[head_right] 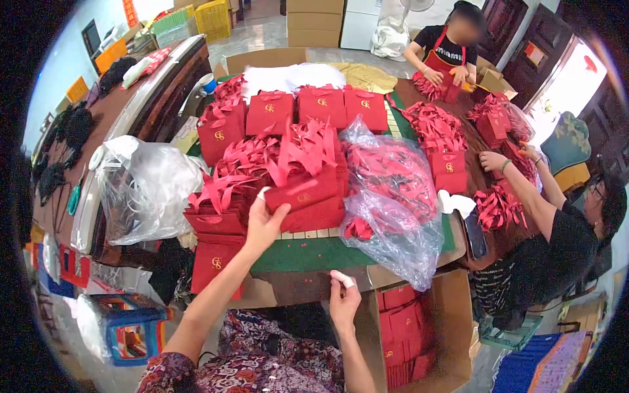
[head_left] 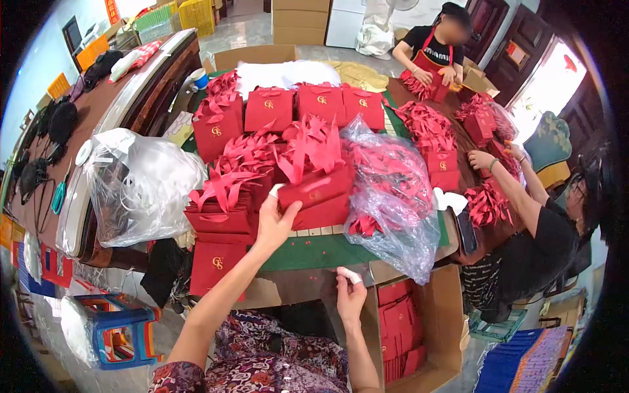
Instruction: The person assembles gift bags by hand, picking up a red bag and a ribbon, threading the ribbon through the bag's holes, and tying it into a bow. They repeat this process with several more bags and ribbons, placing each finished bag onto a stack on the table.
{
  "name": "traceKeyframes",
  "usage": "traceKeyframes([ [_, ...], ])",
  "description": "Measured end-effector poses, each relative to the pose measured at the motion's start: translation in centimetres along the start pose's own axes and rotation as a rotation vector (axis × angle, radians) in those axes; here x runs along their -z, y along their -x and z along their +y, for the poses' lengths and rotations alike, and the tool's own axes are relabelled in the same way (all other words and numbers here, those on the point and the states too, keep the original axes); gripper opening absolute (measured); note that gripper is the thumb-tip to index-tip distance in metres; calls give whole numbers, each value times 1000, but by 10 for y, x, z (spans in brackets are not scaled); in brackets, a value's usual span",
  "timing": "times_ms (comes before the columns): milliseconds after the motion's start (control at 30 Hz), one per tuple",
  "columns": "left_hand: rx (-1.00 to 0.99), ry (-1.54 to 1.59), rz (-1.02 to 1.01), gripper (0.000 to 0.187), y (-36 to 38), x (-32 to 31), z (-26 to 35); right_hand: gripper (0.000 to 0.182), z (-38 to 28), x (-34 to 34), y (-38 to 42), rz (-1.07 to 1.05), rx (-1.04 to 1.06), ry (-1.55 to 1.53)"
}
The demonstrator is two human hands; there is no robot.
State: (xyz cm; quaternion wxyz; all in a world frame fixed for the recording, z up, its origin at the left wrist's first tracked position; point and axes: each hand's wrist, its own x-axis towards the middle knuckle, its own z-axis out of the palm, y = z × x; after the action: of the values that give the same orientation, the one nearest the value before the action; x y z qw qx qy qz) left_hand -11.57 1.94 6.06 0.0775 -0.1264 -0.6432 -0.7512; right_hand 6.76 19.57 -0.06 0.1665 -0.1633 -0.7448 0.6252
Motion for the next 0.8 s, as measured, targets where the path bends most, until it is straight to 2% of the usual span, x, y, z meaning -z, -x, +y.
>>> traceKeyframes([
  [67, 40, -205, -8, 39, 7, 4, -25, 17, -7, -5, 2, 4, 19, 43],
  [100, -4, -231, 17, 43, 11, 0, -21, 18, -12, -8, 0, 2, 95, 100],
  [133, 41, -466, 25, 47, 15, -1, -11, 18, -16, -13, -3, -6, 98, 97],
  [200, 2, -514, 77, 51, 17, -6, -16, 17, -22, -21, -7, -2, 189, 140],
  [267, 16, -534, 127, 52, 16, -7, -39, 21, -22, -27, -16, -43, 186, 198],
  [333, 2, -561, 149, 57, 17, -11, -40, 27, -28, -41, -25, -12, 342, 260],
  [367, -9, -540, 156, 59, 16, -13, -46, 34, -32, -42, -27, -85, 217, 258],
  [400, -19, -524, 166, 61, 16, -14, -53, 39, -27, -47, -33, -80, 332, 330],
  [467, -81, -672, 219, 56, 18, -18, -39, 45, -26, -56, -42, -88, 386, 408],
  [667, -38, -559, 187, 52, 36, -1, -19, 48, -19, -66, -49, -155, 373, 481],
  [733, 49, -448, 62, 48, 52, 19, 2, 48, -19, -66, -45, -153, 373, 480],
  [800, -27, -522, 20, 33, 68, 45, 35, 41, -24, -68, -36, -121, 364, 430],
])
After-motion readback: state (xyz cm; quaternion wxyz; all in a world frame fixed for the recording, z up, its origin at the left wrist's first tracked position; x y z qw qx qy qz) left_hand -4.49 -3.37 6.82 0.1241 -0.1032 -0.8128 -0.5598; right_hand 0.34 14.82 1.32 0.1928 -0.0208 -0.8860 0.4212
